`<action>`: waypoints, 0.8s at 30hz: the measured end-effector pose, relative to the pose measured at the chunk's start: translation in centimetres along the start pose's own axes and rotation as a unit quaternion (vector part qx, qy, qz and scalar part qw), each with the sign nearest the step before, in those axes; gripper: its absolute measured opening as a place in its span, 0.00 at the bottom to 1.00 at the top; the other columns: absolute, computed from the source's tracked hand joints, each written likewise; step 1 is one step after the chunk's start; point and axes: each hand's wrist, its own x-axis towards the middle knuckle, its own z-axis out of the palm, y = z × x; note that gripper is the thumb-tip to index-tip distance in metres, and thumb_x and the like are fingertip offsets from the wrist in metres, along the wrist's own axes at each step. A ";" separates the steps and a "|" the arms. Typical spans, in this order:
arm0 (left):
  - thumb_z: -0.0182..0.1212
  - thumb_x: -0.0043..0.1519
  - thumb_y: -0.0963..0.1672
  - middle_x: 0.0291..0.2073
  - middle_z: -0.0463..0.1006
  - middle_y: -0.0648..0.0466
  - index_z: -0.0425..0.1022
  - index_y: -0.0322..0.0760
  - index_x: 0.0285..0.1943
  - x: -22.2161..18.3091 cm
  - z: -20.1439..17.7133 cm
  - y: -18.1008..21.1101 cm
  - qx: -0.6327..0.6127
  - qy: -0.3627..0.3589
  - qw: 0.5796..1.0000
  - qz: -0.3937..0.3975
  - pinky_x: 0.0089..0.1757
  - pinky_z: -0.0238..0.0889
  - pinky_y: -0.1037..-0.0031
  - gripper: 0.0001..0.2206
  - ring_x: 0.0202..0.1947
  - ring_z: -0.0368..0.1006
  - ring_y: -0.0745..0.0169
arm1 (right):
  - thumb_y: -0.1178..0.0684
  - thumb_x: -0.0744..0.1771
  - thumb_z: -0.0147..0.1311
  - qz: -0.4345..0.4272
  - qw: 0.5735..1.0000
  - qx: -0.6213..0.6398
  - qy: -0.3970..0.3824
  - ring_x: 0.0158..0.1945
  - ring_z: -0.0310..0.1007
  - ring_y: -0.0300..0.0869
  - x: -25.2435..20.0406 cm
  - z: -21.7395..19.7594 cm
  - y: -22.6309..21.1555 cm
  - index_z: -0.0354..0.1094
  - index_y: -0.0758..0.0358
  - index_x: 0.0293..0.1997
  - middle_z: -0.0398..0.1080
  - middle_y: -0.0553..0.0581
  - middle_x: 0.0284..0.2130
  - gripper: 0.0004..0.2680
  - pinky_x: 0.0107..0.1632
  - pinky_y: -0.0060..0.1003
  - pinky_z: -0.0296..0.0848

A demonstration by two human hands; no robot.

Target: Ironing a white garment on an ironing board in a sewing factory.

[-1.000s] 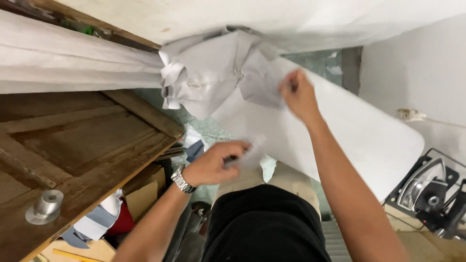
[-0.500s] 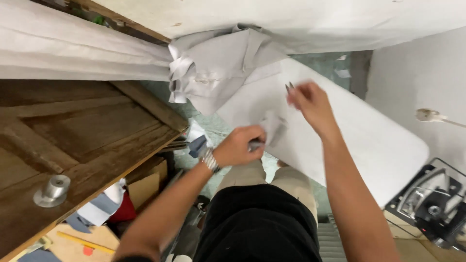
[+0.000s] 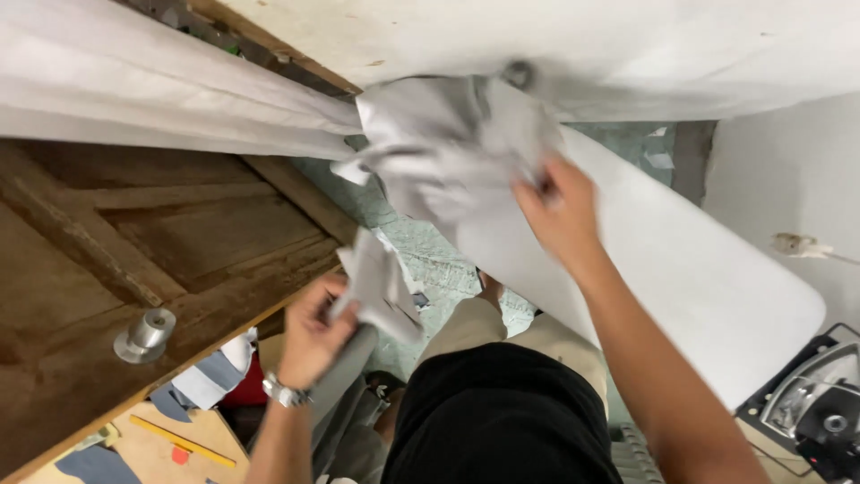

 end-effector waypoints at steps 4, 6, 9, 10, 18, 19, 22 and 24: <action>0.67 0.78 0.47 0.44 0.82 0.62 0.79 0.48 0.52 6.0 -4.1 3.0 -0.001 0.033 0.997 0.068 0.42 0.73 0.79 0.04 0.42 0.77 0.70 | 0.62 0.72 0.80 -0.025 0.975 0.072 0.208 0.73 0.82 0.58 -21.6 -11.0 11.8 0.78 0.76 0.74 0.81 0.70 0.69 0.21 0.82 0.56 0.81; 0.68 0.78 0.49 0.42 0.75 0.64 0.76 0.48 0.49 9.9 -4.6 4.1 0.003 0.033 0.996 0.083 0.46 0.65 0.70 0.08 0.42 0.69 0.69 | 0.64 0.73 0.79 0.078 0.956 0.031 0.283 0.77 0.81 0.66 -30.6 -16.8 13.4 0.77 0.85 0.80 0.80 0.79 0.73 0.24 0.86 0.61 0.81; 0.74 0.76 0.52 0.43 0.77 0.67 0.74 0.51 0.47 17.7 -2.7 2.9 -0.115 -0.005 0.990 0.084 0.46 0.65 0.74 0.13 0.44 0.68 0.74 | 0.54 0.82 0.63 0.206 0.917 0.064 0.337 0.67 0.76 0.45 -32.6 -22.8 7.7 0.75 0.63 0.91 0.78 0.59 0.73 0.20 0.53 0.50 0.79; 0.70 0.74 0.48 0.42 0.75 0.67 0.70 0.51 0.45 20.9 -1.7 1.6 -0.133 -0.041 0.988 0.073 0.45 0.61 0.72 0.10 0.43 0.66 0.73 | 0.56 0.85 0.61 0.190 0.931 0.035 0.310 0.73 0.75 0.48 -31.1 -23.6 4.9 0.74 0.68 0.90 0.78 0.64 0.75 0.17 0.67 0.49 0.77; 0.77 0.65 0.46 0.65 0.85 0.37 0.84 0.32 0.74 32.9 9.7 -17.4 0.335 0.019 0.927 0.168 0.62 0.70 0.38 0.27 0.66 0.77 0.26 | 0.49 0.85 0.70 0.362 0.888 -0.030 0.283 0.33 0.76 0.45 -32.8 -19.5 16.9 0.71 0.63 0.53 0.76 0.58 0.38 0.13 0.34 0.47 0.72; 0.76 0.70 0.45 0.67 0.85 0.43 0.81 0.38 0.75 30.1 12.8 -13.9 0.290 0.053 0.948 0.123 0.60 0.72 0.38 0.23 0.61 0.82 0.27 | 0.44 0.85 0.69 0.352 0.893 -0.040 0.278 0.41 0.71 0.44 -33.3 -19.8 17.8 0.72 0.63 0.53 0.73 0.56 0.40 0.15 0.42 0.48 0.70; 0.67 0.78 0.37 0.82 0.76 0.52 0.61 0.43 0.90 17.0 25.8 -20.5 -0.065 -0.070 0.994 0.055 0.44 0.68 0.61 0.31 0.43 0.74 0.52 | 0.47 0.84 0.69 0.347 0.890 -0.020 0.294 0.47 0.65 0.38 -35.1 -20.3 18.4 0.72 0.59 0.52 0.70 0.49 0.42 0.12 0.48 0.43 0.66; 0.58 0.80 0.28 0.96 0.66 0.55 0.45 0.44 1.05 10.8 35.0 -17.0 -0.366 -0.202 0.908 0.034 0.30 0.60 0.84 0.45 0.30 0.61 0.77 | 0.53 0.83 0.70 0.334 0.889 0.013 0.314 0.45 0.64 0.33 -36.4 -21.5 18.8 0.73 0.55 0.51 0.69 0.45 0.40 0.09 0.45 0.38 0.65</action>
